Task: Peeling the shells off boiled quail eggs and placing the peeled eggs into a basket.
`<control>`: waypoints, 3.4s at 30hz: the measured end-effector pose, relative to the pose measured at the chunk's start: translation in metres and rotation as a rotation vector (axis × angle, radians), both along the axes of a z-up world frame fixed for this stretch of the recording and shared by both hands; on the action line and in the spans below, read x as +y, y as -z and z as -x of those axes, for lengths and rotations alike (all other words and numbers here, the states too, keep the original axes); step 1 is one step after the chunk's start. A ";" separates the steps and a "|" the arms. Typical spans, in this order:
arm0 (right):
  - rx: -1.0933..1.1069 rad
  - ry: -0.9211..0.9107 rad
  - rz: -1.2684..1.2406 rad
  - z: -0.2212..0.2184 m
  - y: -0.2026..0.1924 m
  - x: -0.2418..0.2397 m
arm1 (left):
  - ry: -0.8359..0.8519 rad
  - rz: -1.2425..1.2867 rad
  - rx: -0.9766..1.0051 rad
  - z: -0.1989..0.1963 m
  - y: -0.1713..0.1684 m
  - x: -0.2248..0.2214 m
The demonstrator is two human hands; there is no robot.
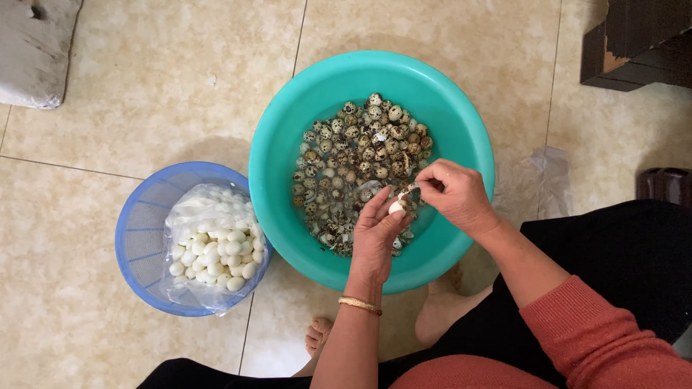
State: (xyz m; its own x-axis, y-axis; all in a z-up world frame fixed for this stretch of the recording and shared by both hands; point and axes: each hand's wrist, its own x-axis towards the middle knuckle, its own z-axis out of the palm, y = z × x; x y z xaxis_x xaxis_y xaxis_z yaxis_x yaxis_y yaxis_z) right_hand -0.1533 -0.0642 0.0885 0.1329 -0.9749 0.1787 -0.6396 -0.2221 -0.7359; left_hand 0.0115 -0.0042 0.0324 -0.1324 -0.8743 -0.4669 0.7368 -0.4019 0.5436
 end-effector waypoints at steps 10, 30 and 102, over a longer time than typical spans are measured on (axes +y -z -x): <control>-0.052 -0.037 -0.031 0.000 -0.009 0.000 | -0.049 -0.018 0.017 -0.004 0.006 0.001; 0.740 -0.180 -0.715 0.004 0.097 -0.004 | -0.191 -0.097 0.279 -0.037 0.033 -0.003; 0.837 -0.490 -0.652 0.013 0.161 0.035 | 0.149 -0.129 -0.616 -0.041 0.015 0.010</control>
State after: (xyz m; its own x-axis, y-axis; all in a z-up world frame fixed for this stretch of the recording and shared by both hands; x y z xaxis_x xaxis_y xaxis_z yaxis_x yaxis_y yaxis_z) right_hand -0.1662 -0.0294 -0.0728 0.3597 -0.6614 -0.6581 -0.9295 -0.3153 -0.1912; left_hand 0.0527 0.0053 0.0176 0.0777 -0.7991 -0.5962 0.2365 -0.5661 0.7896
